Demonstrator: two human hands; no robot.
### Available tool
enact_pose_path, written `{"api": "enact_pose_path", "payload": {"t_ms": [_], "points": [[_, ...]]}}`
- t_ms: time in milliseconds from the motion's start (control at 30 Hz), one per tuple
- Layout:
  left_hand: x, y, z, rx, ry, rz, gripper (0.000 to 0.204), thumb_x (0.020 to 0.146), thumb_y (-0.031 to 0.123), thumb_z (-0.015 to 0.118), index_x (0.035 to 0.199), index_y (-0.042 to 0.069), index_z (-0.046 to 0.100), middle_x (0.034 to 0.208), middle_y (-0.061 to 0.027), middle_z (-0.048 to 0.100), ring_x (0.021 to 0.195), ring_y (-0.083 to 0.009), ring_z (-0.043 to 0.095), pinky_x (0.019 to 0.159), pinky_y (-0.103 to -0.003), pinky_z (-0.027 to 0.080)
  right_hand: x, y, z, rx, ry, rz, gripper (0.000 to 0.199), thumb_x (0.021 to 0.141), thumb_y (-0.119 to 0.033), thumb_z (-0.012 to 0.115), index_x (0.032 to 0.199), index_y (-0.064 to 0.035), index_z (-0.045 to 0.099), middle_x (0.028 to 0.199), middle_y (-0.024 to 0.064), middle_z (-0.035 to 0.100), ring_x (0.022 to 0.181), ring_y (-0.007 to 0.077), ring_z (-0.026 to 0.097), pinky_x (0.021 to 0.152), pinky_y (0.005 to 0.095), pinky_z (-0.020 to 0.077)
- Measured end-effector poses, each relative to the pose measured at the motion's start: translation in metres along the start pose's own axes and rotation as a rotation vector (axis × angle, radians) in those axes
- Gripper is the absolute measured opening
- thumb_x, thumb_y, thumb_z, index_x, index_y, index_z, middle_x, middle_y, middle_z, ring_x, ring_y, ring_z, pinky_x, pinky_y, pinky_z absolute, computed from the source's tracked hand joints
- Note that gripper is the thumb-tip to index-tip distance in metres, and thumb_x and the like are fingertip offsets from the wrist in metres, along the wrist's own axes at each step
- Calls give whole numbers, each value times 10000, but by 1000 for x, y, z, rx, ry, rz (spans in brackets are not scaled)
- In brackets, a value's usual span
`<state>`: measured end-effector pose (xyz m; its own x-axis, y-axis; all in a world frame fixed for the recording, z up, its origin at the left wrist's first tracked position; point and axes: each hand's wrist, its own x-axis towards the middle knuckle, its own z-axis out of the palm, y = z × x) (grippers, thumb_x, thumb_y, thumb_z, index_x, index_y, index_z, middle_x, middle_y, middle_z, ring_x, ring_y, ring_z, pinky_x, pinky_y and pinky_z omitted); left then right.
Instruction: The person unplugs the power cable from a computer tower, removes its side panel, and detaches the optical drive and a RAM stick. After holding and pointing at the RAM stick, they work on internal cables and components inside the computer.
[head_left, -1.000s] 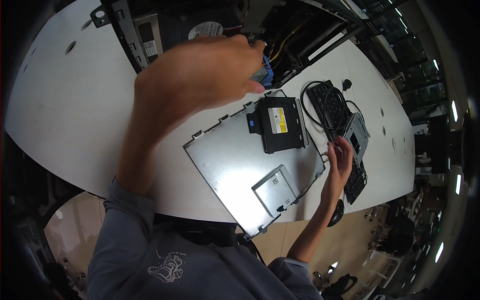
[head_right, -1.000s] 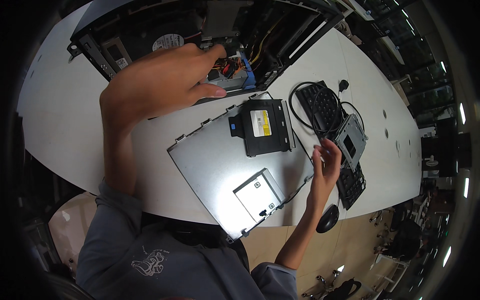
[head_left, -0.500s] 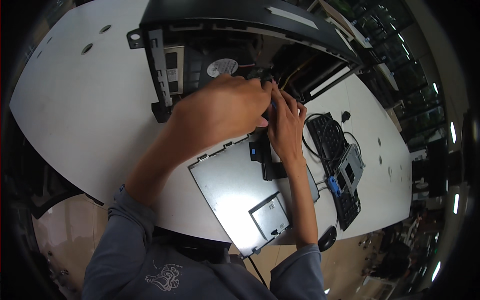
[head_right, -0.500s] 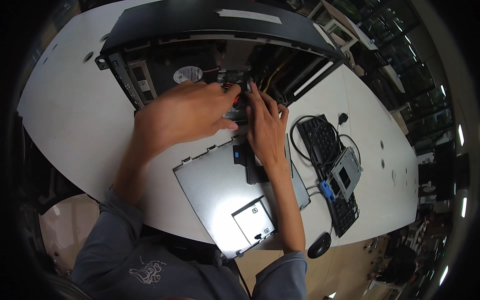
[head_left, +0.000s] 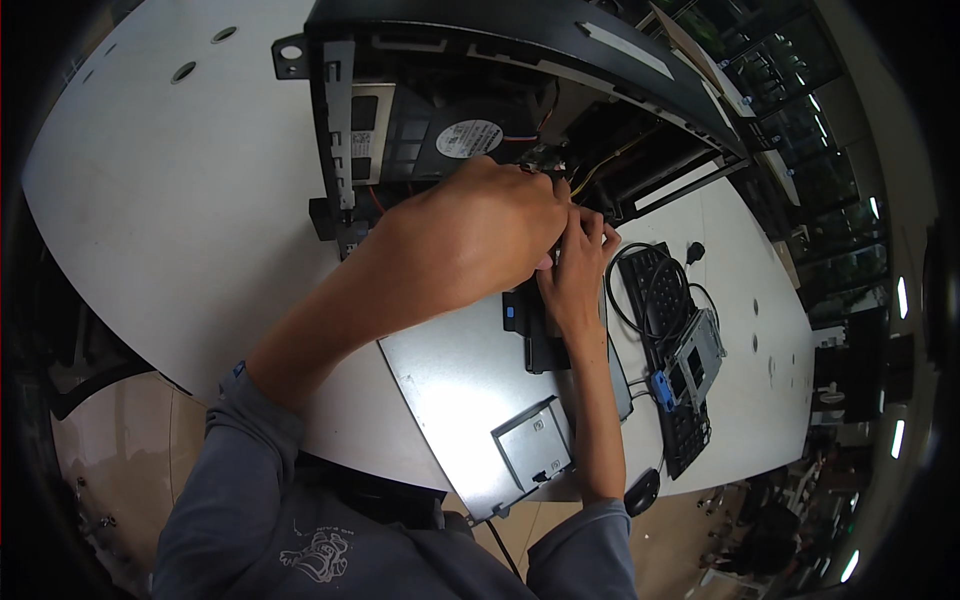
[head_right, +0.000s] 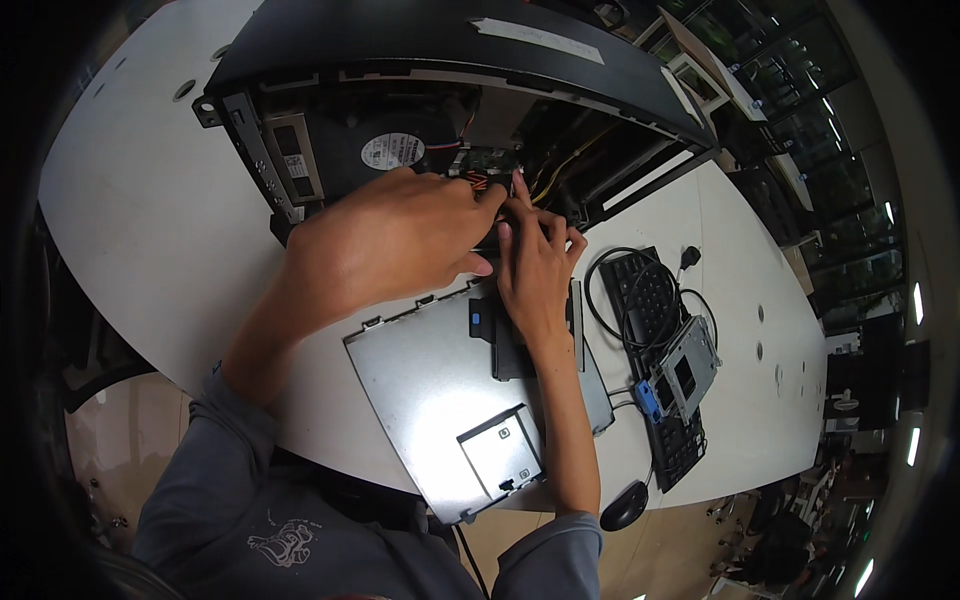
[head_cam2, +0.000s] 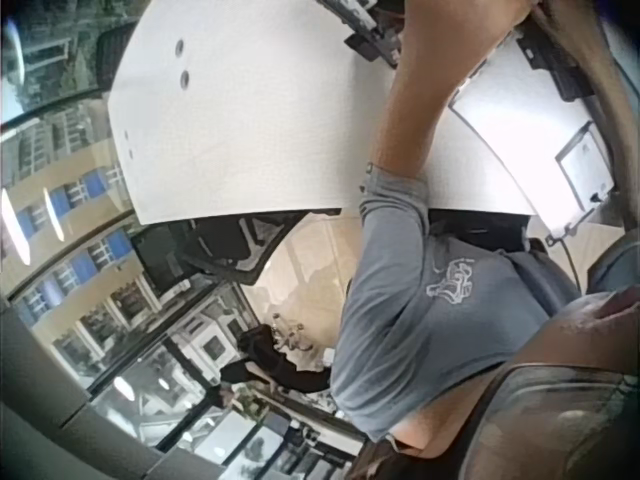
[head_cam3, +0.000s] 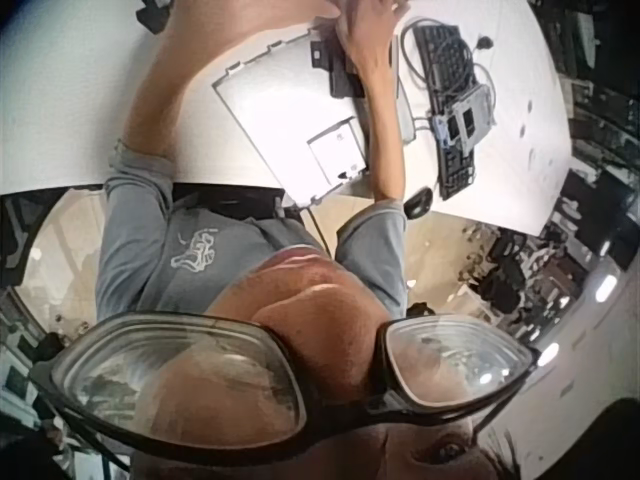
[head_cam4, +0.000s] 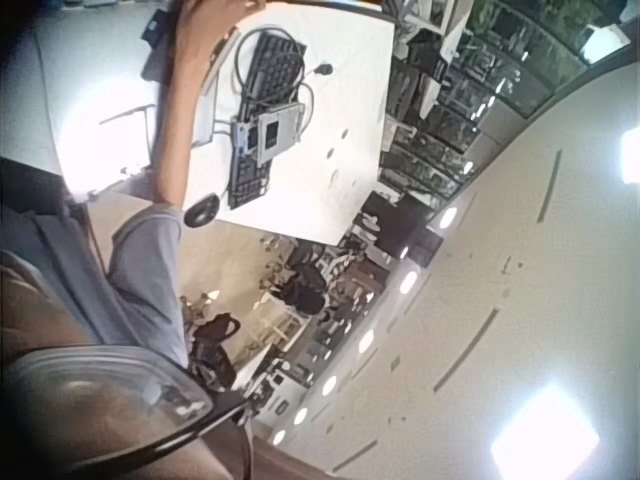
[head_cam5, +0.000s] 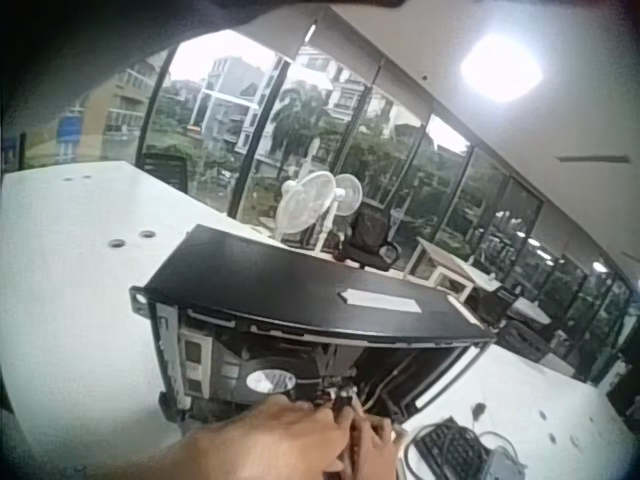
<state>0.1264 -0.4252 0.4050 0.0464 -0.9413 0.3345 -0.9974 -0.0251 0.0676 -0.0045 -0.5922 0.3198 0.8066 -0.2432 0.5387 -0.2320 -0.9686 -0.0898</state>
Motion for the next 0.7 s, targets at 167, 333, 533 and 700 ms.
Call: {"api": "enact_pose_path", "payload": {"t_ms": [167, 333, 533, 700], "points": [[-5, -2, 18, -11, 177, 16, 571, 885, 368, 689, 1275, -30, 563, 948, -97, 674, 927, -226, 691, 860, -343, 510, 2, -7, -3, 75, -62, 36, 712, 872, -326, 601, 1453, 25, 387, 1059, 160, 623, 1121, 296, 468, 1023, 469, 261], [-4, 1, 9, -13, 92, 6, 573, 885, 381, 686, 1256, -41, 572, 959, -109, 677, 930, -234, 693, 853, -345, 512, 1, -5, 2, -13, 28, 0, 350, 994, -185, 542, 1312, -38, 545, 1482, -27, 514, 1004, 211, 529, 969, 406, 301], [-4, 1, 3, -44, 25, 14, 579, 882, 383, 689, 1236, -60, 574, 951, -118, 680, 912, -247, 701, 839, -352, 520, 3, -10, -1, -19, 27, -9, 423, 990, -193, 553, 1383, -44, 508, 1419, 1, 560, 1008, 207, 521, 957, 402, 302], [4, 6, -3, -95, -85, -11, 578, 877, 378, 697, 1227, -66, 575, 930, -121, 685, 899, -248, 705, 827, -343, 525, -1, -2, -1, -44, -39, 14, 513, 981, -191, 568, 1464, -73, 444, 1251, 52, 623, 1011, 211, 513, 961, 404, 301]]}}
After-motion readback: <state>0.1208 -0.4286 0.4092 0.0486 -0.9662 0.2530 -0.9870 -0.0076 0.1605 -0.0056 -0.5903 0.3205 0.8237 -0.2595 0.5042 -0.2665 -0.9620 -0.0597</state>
